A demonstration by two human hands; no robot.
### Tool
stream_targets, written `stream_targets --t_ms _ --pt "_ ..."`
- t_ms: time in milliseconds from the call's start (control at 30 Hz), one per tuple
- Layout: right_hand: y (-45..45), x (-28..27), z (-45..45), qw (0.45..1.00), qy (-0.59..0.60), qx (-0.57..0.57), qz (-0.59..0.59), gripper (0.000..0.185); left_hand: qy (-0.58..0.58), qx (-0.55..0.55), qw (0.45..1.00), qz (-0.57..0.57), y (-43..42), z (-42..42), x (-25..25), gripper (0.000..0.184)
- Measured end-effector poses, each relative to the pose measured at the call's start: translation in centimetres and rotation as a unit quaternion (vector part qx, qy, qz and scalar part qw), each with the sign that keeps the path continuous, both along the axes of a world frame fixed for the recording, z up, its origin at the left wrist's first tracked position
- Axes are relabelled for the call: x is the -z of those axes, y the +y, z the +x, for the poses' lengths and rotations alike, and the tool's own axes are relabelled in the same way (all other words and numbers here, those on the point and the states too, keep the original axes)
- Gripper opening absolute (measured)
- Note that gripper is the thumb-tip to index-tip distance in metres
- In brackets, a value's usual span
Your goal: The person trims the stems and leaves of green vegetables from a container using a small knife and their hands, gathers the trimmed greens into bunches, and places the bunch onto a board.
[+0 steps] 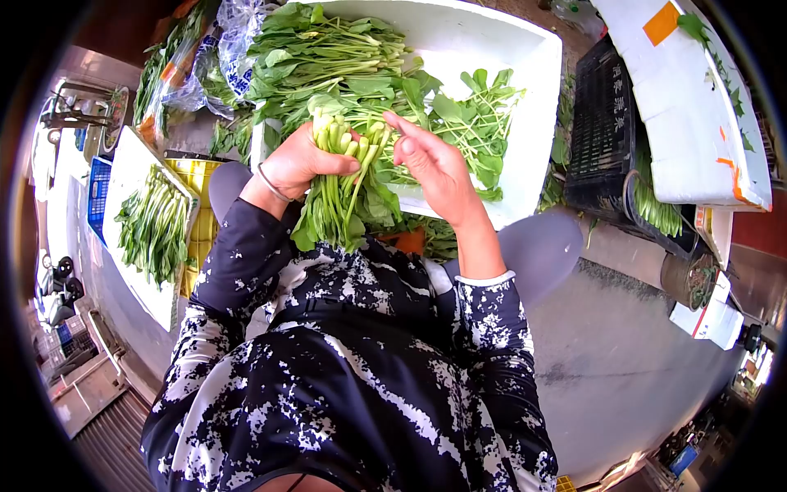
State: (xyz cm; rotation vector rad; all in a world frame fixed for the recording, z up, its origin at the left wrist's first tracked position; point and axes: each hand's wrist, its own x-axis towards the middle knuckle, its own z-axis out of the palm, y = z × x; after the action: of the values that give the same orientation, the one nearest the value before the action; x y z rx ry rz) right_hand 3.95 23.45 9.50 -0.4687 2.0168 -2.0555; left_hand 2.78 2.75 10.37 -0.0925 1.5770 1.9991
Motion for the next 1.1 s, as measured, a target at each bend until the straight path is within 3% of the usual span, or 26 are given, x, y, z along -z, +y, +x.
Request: stream_targets --t_ms 233,533,633,733,833,933,1100 --pt "1.4 0.5 0.4 0.999 -0.034 -0.018 -0.017 0.050 0.022 0.061 0.997 -0.038 1.4 -0.4 -0.9 0.034" --pt "3.1 1.2 0.5 0.999 -0.029 -0.032 -0.021 0.035 0.014 0.115 0.993 -0.037 2.1 -0.6 -1.2 0.035" --pt "4.0 2.5 0.7 0.996 -0.057 -0.048 -0.046 0.034 0.009 0.144 0.988 -0.048 2.4 -0.8 -0.7 0.035" --pt "4.6 3.7 1.0 0.975 -0.172 -0.035 -0.135 0.032 0.015 0.154 0.986 -0.063 3.0 -1.1 -0.5 0.035" --pt "4.0 3.7 1.2 0.990 -0.117 0.043 -0.071 0.038 0.018 0.131 0.989 -0.059 3.6 -1.4 -0.3 0.033" --pt "3.9 3.8 1.1 0.958 -0.174 0.125 -0.191 0.047 0.084 0.079 0.987 -0.111 4.8 -1.6 -0.3 0.029" --pt "3.0 2.9 1.2 0.948 -0.168 0.198 -0.184 0.040 0.136 0.073 0.975 -0.162 6.2 -1.7 0.3 0.027"
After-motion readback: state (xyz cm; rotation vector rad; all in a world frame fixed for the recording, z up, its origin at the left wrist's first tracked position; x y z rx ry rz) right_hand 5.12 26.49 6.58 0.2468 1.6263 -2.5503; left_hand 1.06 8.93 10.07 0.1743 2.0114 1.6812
